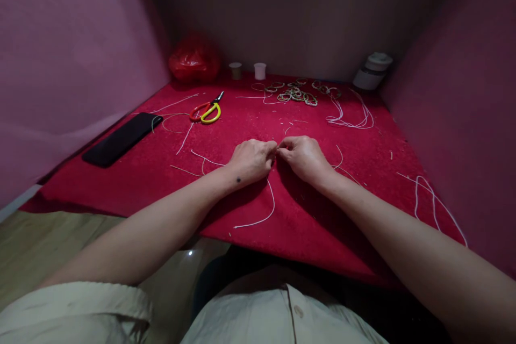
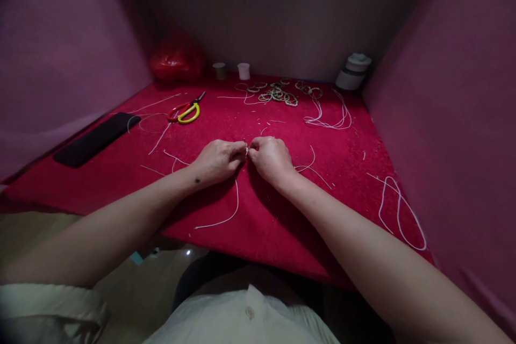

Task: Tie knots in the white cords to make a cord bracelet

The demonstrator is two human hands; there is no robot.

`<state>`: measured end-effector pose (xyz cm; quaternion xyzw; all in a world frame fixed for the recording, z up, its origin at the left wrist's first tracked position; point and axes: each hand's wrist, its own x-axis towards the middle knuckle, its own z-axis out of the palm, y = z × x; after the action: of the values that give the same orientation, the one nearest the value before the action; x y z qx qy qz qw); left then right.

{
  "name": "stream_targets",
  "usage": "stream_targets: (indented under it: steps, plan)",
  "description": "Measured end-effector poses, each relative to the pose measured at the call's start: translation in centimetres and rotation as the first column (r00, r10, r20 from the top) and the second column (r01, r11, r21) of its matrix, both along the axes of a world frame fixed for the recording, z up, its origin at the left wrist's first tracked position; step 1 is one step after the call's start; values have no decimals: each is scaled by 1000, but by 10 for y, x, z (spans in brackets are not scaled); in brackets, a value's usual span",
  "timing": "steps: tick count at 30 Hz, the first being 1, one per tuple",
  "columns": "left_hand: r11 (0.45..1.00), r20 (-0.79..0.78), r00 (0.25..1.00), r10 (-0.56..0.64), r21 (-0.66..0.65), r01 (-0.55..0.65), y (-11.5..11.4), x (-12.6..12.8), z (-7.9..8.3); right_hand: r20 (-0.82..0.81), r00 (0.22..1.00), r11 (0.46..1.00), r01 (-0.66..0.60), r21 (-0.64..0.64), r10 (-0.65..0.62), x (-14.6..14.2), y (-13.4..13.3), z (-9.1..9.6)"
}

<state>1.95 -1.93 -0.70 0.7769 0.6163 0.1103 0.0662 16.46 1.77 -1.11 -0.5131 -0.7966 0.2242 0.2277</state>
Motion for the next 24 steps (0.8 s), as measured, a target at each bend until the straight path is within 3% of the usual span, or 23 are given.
stream_targets:
  steps: [5, 10, 12, 16, 20, 24]
  plan:
    - [982, 288, 950, -117, -109, 154, 2, -11, 11, -42, 998, 997, -57, -44, 55, 4, 1, -2]
    - [987, 484, 869, -101, -60, 148, 4, -31, 22, -96, 987, 990, -136, -43, 132, 10, -3, -2]
    - [964, 467, 861, -199, -65, 258, 5, -37, 24, -115, 982, 986, -156, -55, 149, 12, -4, -2]
    - [884, 268, 866, -422, -89, 459, 4, -39, 22, -150, 973, 979, -190, -75, 177, 16, -5, -3]
    - [874, 196, 863, -465, -57, 483, 2, -32, 12, -151, 969, 975, -209, -73, 196, 19, -3, -6]
    - [899, 354, 834, -424, 49, 436, -2, -23, 14, -105, 969, 973, -227, -41, 222, 20, -2, -7]
